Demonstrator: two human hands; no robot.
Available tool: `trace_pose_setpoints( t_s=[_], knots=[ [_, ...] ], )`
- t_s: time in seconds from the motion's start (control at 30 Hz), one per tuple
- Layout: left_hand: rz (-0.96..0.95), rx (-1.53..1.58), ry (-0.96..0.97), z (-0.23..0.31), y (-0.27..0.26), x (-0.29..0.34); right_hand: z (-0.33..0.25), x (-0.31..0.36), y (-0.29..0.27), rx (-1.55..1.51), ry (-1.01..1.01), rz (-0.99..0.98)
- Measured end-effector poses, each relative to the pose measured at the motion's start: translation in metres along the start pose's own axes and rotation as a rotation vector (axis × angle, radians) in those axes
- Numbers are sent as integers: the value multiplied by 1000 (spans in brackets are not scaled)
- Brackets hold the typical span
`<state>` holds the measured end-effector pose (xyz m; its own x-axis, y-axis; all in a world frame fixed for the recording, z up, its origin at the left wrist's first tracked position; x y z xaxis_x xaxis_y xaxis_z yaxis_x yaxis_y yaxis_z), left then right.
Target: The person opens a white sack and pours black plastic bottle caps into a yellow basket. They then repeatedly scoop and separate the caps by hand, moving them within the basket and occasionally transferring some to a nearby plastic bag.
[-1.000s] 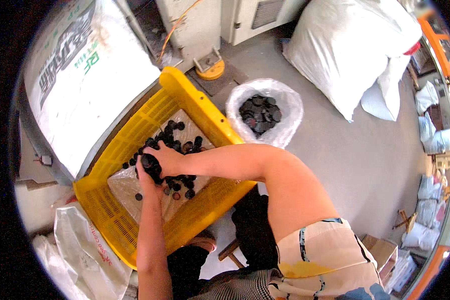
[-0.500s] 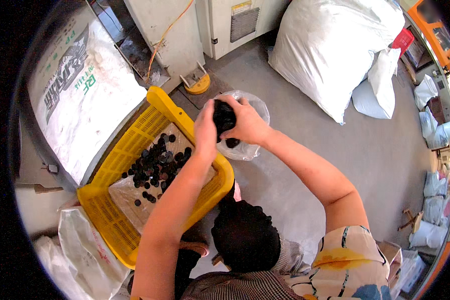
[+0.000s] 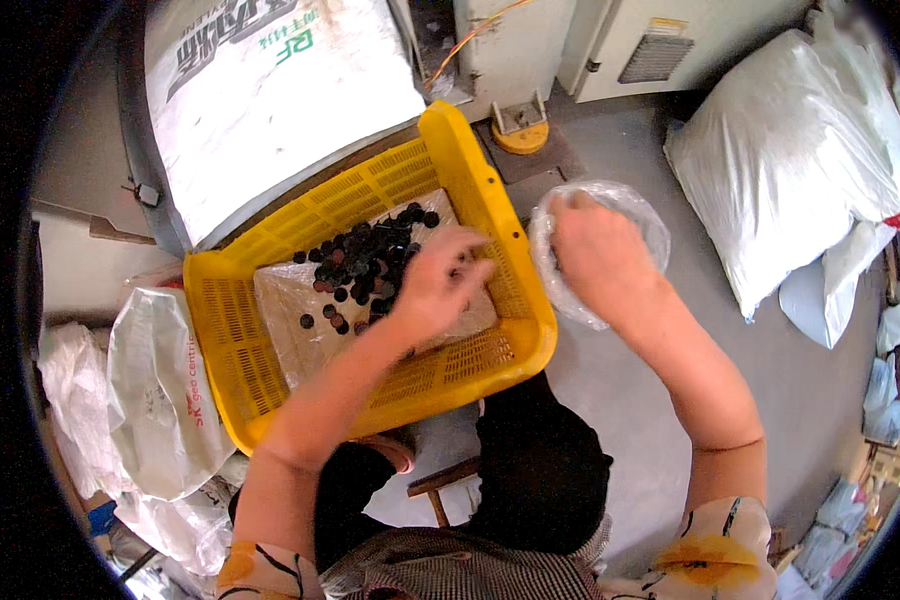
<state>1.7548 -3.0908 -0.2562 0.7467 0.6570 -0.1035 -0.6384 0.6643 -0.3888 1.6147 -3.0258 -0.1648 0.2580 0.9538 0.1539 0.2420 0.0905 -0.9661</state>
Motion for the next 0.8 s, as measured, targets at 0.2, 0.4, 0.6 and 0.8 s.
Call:
trace_pose_setpoints(
  t_s=[0.2,0.4,0.6,0.8],
  knots=[
    [-139,-632,-618,-247,-115,91,-144,-125,158,-107,-270,-494],
    [-123,-429,-752,-276,-137,113,-134,-235,338,-241,-14,-153],
    [-114,-401,-697,-292,-167,157,-175,-236,286,-916,-112,-126],
    [-45,-526,-611,-316,-146,161,-134,-228,297,-452,-260,-305]
  ],
)
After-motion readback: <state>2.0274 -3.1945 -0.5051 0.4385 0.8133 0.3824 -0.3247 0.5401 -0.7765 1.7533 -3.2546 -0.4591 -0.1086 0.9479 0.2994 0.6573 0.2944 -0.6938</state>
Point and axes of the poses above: each hand's wrist, its own x-axis away from the middle knuckle, its own y-axis out of the palm, z = x × y, the point moved 7 cm from there along -x, towards the middle knuckle, and after that the axes turned 1 degree about -x, right-handed, at the moved point
